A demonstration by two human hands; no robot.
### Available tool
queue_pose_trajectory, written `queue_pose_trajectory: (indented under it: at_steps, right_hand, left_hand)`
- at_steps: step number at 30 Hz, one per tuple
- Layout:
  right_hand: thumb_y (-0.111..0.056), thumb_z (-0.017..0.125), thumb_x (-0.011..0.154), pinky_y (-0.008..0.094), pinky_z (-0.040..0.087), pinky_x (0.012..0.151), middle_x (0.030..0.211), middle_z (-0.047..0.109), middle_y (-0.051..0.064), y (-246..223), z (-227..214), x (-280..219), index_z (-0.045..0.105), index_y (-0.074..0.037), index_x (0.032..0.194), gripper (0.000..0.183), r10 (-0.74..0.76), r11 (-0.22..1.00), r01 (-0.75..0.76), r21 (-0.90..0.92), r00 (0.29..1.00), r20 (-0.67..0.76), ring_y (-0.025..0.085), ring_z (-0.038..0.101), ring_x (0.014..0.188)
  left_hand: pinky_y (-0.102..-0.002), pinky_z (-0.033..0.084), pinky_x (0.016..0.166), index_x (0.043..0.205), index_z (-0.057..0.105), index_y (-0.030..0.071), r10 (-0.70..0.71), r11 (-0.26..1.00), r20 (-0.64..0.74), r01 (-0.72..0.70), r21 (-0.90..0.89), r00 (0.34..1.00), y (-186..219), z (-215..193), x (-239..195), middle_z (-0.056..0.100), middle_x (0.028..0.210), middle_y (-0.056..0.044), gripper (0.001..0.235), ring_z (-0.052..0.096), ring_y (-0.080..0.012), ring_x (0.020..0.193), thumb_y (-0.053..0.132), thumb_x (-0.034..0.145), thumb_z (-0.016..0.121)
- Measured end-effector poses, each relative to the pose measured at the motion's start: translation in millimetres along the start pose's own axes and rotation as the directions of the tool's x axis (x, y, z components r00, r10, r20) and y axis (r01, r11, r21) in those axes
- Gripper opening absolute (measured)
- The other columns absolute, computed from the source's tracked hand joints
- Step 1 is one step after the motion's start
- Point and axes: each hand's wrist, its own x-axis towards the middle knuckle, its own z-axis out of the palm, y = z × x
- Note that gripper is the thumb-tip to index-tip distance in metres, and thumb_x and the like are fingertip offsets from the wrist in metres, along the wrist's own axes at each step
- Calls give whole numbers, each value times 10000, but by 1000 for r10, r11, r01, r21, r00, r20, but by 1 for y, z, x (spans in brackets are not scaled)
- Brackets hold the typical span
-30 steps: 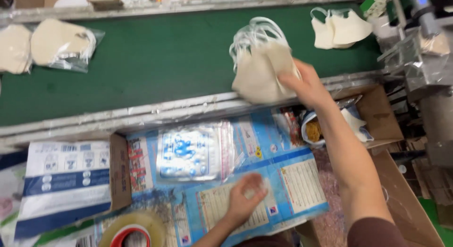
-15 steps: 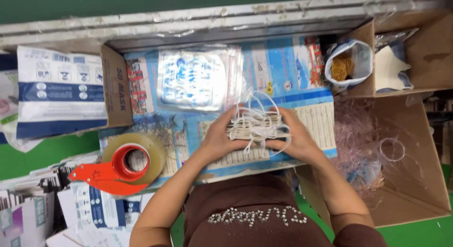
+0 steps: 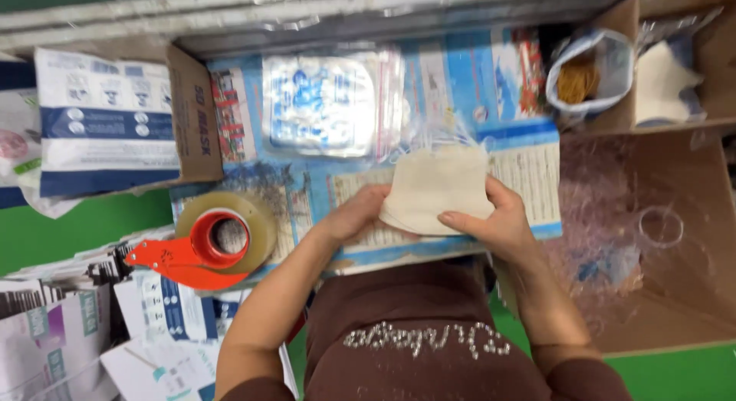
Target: Packing individual face masks into plastic pouches and arranging them on a conveyor belt in a factory setting.
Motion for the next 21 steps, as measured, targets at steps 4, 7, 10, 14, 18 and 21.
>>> queue_pose_trajectory:
  at_steps: [4,7,10,14,18,21]
  right_hand:
    - [-89,867,753,317,577,868,1120,745,129,-7,8,3,656,37,1247,551,-27,981,28,-191,1000,10,218,709,998]
    - [-143,894,729,333,562,824,1066,724,129,9,11,18,673,-6,1233,567,-330,759,346,-552,935,133,254,732,956]
    - [-204,907,714,420,518,860,988,664,153,42,13,36,626,-21,1089,503,-377,594,433,-678,894,241,339,668,939]
    - [-197,824,745,460,473,956,1202,668,199,61,4,33,644,-12,1269,585,-544,584,560,-587,807,229,395,603,1110]
    - [-232,808,813,421,468,982,1224,689,158,65,0,31,632,-18,1291,553,-525,617,568,-545,813,252,320,615,1123]
    - [-206,811,769,465,445,942,1146,692,164,46,3,28,604,16,1284,598,-517,600,613,-514,788,336,359,610,1070]
  left_hand:
    - [-456,571,966,1329,696,-44,168,499,-138,36,866,976,-1,1,-4,762,1240,-256,739,704,-357,1099,520,864,807]
    - [-384,595,1007,1249,768,116,300,92,-61,34,995,952,-10,6,6,805,1246,-87,473,765,-221,1129,379,860,819]
    - [-459,527,887,1292,686,51,397,-263,79,30,964,914,-27,-5,18,727,1189,-147,615,656,-326,1083,325,770,857]
    - [-476,515,900,1251,669,18,559,-367,313,-110,924,768,-50,-18,15,685,1110,-175,526,641,-370,1034,241,799,818]
    - [-472,498,912,1168,681,48,523,-471,420,-159,868,742,-39,-5,15,680,1133,-167,477,649,-360,1050,214,738,803]
    - [-492,481,974,1157,671,51,522,-530,478,-170,831,706,-37,5,21,682,1150,-151,445,661,-357,1124,221,772,814]
